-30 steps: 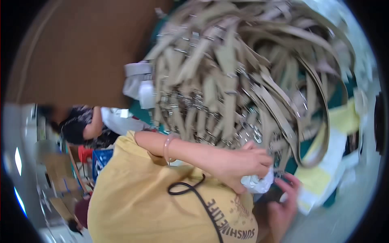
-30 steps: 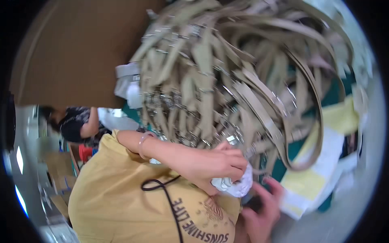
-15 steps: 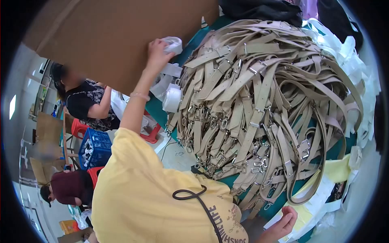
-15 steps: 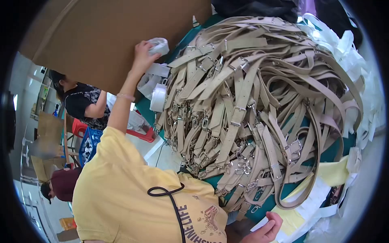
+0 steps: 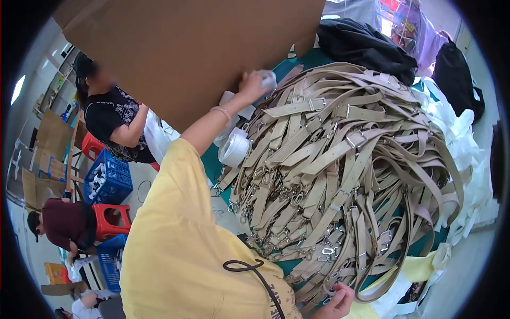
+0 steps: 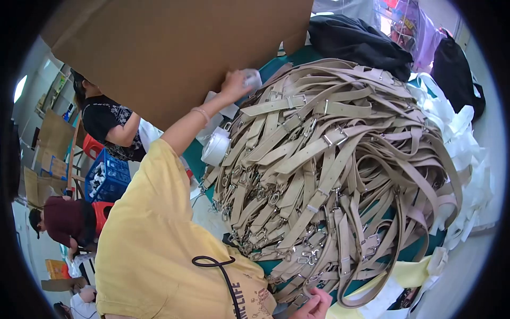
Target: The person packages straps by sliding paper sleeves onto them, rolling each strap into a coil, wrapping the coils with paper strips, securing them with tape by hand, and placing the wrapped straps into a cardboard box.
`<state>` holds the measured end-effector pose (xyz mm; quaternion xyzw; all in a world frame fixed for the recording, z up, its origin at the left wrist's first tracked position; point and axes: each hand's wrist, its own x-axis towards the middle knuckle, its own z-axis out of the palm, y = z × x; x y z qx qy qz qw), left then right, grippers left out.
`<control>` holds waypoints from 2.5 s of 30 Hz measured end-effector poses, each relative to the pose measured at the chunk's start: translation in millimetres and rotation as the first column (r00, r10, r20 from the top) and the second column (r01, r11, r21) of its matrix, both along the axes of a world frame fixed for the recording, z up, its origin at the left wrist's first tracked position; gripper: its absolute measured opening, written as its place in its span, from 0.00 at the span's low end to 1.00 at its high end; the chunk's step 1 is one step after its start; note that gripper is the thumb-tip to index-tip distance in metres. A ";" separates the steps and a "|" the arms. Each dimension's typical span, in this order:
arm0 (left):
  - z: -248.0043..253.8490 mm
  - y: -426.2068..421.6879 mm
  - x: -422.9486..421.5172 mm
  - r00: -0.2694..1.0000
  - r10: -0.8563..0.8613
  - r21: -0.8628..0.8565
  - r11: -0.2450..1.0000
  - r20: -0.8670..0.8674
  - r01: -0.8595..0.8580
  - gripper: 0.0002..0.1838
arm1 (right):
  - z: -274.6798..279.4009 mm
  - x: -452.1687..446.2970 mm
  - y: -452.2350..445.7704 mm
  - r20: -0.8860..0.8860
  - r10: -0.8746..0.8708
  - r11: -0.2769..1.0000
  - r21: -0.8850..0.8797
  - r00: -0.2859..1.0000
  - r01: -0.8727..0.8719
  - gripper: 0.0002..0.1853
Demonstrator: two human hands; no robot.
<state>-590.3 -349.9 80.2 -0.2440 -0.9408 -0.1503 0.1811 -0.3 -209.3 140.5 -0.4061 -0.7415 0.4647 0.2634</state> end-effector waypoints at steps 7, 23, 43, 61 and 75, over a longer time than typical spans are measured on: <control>65.5 -55.4 29.7 0.871 -0.081 -0.144 0.975 0.485 0.171 0.25 | -15.3 5.9 -1.4 -0.001 -0.063 0.986 -0.153 0.998 0.062 0.11; -1.2 -5.2 10.5 0.956 0.270 -0.240 0.941 0.114 -0.237 0.30 | -24.6 9.5 -10.0 0.060 -0.074 0.955 -0.284 0.995 0.089 0.12; 133.9 134.5 230.2 0.753 -0.643 -0.028 0.757 0.139 0.652 0.12 | -141.8 -1.5 524.2 0.214 -0.582 0.715 0.595 0.784 0.368 0.17; 96.6 416.2 131.6 0.604 -0.751 -0.005 0.626 0.267 0.780 0.32 | 22.0 -152.1 629.2 0.080 -0.193 0.951 0.259 0.978 0.166 0.32; 191.3 412.8 174.5 0.165 -0.855 0.681 0.495 0.492 0.540 0.50 | 302.9 -215.0 532.4 -0.195 -0.411 0.211 0.930 0.891 0.301 0.36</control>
